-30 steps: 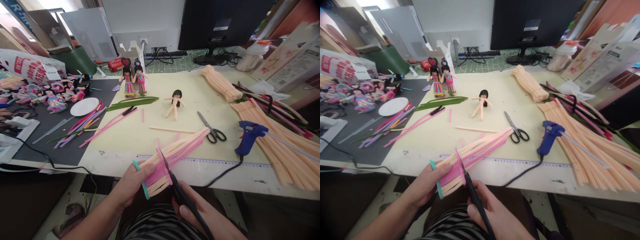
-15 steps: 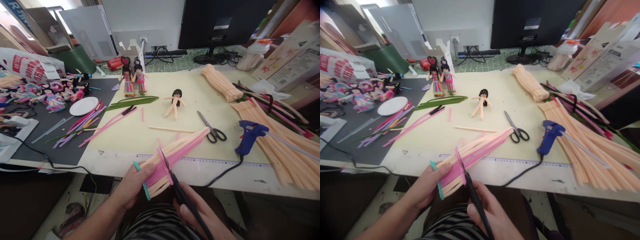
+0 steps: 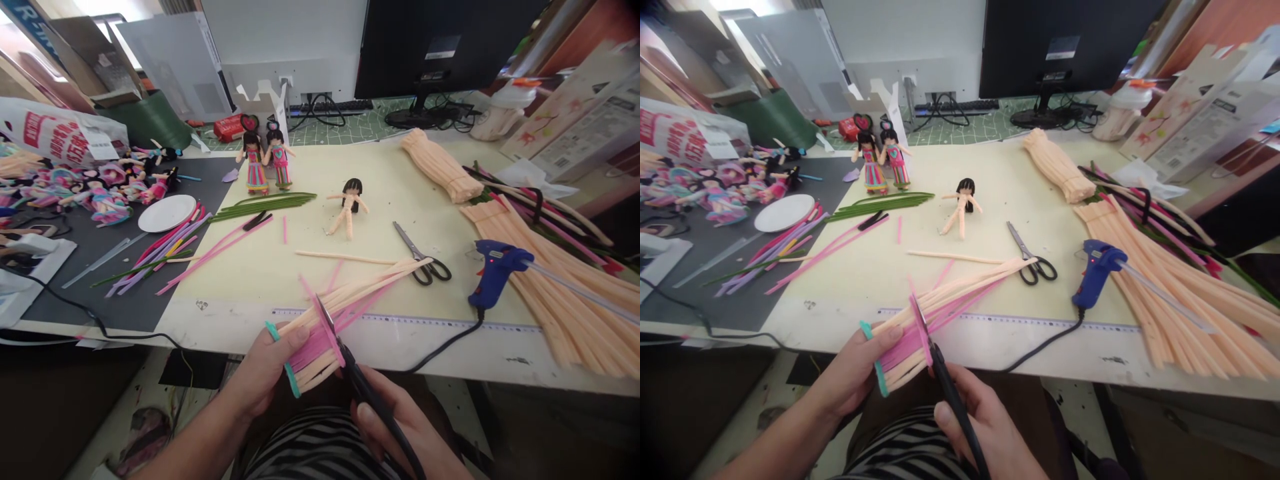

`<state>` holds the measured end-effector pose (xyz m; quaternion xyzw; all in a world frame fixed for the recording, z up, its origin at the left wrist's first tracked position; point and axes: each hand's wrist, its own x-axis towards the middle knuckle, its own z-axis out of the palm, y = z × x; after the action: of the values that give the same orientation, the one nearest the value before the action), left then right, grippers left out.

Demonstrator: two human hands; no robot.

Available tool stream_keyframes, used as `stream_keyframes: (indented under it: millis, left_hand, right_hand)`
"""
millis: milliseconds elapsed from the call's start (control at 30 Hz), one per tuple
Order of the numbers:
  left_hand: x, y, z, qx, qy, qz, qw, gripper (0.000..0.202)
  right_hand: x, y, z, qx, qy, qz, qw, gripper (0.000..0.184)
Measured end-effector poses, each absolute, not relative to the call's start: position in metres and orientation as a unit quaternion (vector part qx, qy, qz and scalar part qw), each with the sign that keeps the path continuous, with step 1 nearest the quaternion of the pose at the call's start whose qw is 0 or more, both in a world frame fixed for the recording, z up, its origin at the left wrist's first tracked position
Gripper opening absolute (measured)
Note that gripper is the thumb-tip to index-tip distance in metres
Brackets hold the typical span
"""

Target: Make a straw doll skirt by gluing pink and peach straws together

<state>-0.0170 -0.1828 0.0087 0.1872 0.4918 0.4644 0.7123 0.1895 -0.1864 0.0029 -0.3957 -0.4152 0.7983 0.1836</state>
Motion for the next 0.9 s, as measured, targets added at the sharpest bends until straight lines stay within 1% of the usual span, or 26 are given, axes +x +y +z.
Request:
stream_keyframes:
  millis: [233, 433, 600, 700, 900]
  left_hand:
    - [-0.02, -0.182, 0.01, 0.187, 0.504, 0.467, 0.702, 0.04]
    - [-0.025, -0.18, 0.009, 0.214, 0.509, 0.456, 0.699, 0.037]
    - [-0.024, -0.18, 0.012, 0.217, 0.527, 0.446, 0.69, 0.03]
    - [-0.024, -0.182, 0.014, 0.219, 0.525, 0.445, 0.692, 0.027]
    - [-0.022, -0.182, 0.014, 0.203, 0.533, 0.448, 0.689, 0.03]
  right_hand:
    - [0.188, -0.188, 0.004, -0.403, -0.39, 0.808, 0.18, 0.052]
    - [0.185, -0.183, 0.014, -0.428, -0.39, 0.8, 0.156, 0.056]
    - [0.186, -0.177, 0.025, -0.401, -0.424, 0.8, 0.136, 0.049]
    - [0.189, -0.174, 0.029, -0.383, -0.434, 0.806, 0.126, 0.048]
    - [0.193, -0.171, 0.03, -0.351, -0.438, 0.818, 0.127, 0.049]
